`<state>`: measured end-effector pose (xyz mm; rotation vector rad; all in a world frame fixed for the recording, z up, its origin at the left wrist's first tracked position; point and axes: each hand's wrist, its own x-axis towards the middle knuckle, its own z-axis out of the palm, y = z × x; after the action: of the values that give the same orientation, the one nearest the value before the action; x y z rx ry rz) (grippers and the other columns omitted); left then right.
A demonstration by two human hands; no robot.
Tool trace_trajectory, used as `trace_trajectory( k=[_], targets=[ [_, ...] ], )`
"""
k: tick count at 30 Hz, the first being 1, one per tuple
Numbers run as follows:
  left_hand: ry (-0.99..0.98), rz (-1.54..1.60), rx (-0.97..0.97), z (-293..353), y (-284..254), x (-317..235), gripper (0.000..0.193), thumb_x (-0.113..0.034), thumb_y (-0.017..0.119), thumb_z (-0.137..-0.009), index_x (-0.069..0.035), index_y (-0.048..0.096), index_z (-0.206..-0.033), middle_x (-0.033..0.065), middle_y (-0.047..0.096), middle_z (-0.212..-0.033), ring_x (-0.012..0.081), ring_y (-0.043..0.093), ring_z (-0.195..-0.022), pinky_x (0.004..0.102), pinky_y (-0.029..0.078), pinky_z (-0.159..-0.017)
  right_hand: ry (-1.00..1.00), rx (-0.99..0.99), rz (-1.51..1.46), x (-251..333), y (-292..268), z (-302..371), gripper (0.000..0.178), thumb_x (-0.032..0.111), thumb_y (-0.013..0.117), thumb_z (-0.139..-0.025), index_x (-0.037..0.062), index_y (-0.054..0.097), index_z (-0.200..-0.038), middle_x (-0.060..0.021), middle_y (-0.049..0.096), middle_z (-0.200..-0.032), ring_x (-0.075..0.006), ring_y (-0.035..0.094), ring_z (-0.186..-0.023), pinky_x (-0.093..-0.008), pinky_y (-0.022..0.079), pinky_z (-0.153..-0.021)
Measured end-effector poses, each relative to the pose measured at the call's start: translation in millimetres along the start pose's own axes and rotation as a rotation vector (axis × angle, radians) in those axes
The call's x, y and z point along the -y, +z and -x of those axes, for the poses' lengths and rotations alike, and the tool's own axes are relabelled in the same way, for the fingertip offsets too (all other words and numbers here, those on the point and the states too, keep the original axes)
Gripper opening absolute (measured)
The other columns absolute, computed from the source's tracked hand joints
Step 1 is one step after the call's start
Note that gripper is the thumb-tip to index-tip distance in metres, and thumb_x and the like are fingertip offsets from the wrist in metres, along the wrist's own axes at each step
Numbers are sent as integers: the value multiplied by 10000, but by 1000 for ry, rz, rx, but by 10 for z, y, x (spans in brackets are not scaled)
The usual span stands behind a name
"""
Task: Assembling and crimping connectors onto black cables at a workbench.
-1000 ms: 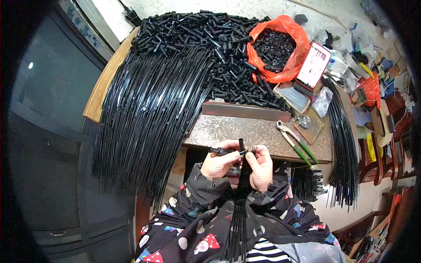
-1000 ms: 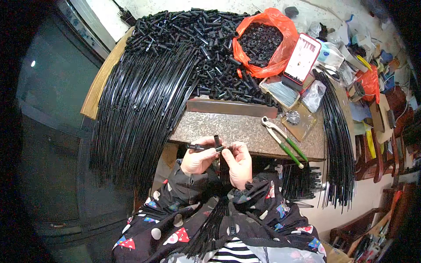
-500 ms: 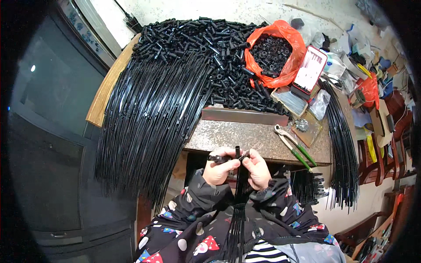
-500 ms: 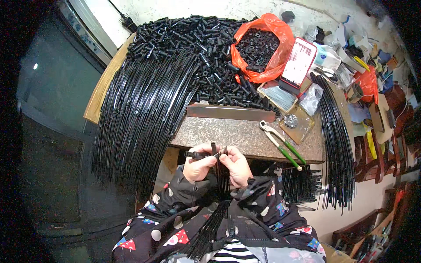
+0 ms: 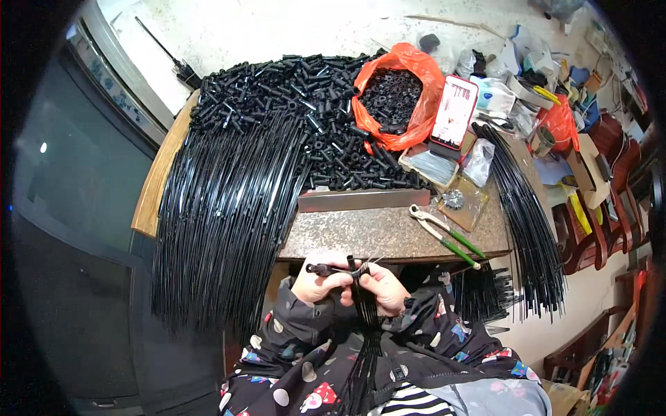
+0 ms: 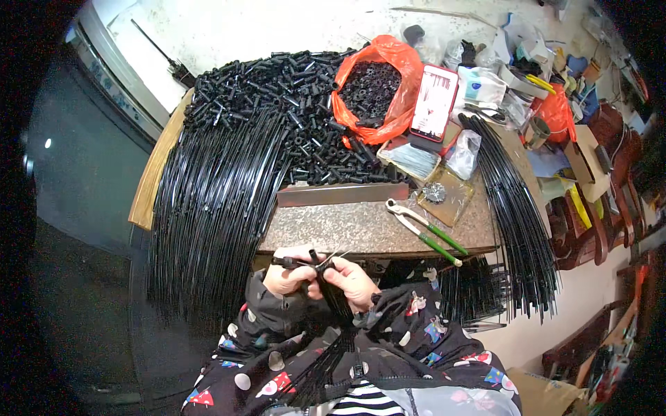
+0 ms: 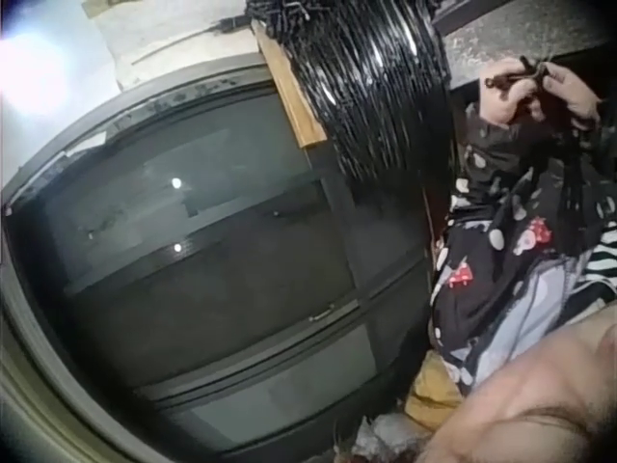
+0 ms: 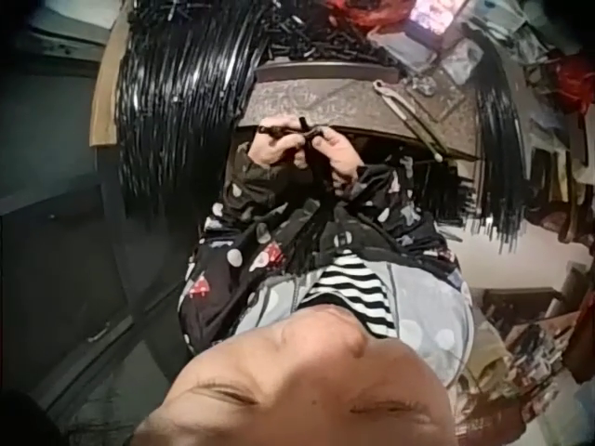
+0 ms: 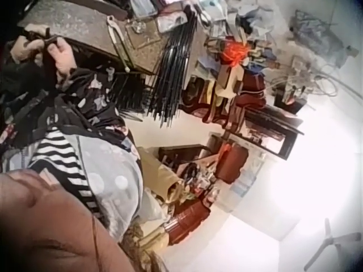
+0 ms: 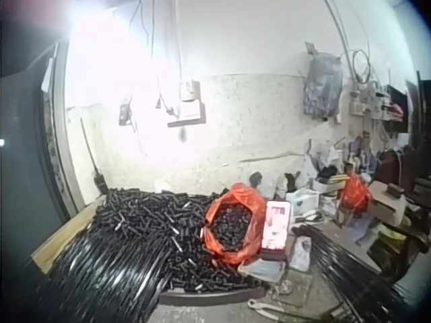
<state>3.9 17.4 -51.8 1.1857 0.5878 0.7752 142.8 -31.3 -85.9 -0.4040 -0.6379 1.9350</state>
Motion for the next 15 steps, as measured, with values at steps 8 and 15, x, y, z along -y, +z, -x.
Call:
trace_trajectory(
  k=[8,15],
  targets=[
    [171,-111,223,-193,-197,30,95,4,589,-575,5,514,-633,78,516,-671,159,475,-602,260,373,-560,211,66,-143,113,-91,-85,217,138,504,-718,24,462,-898,-81,525,-813,-180,528,-720,-341,432,-678],
    [-106,-157,201,-269,-77,-61,106,-17,502,-681,14,516,-782,69,522,-757,134,491,-686,219,387,-595,-8,-220,-76,125,-82,-34,127,114,459,-745,12,470,-820,-71,529,-679,-162,519,-605,-276,431,-571]
  ],
)
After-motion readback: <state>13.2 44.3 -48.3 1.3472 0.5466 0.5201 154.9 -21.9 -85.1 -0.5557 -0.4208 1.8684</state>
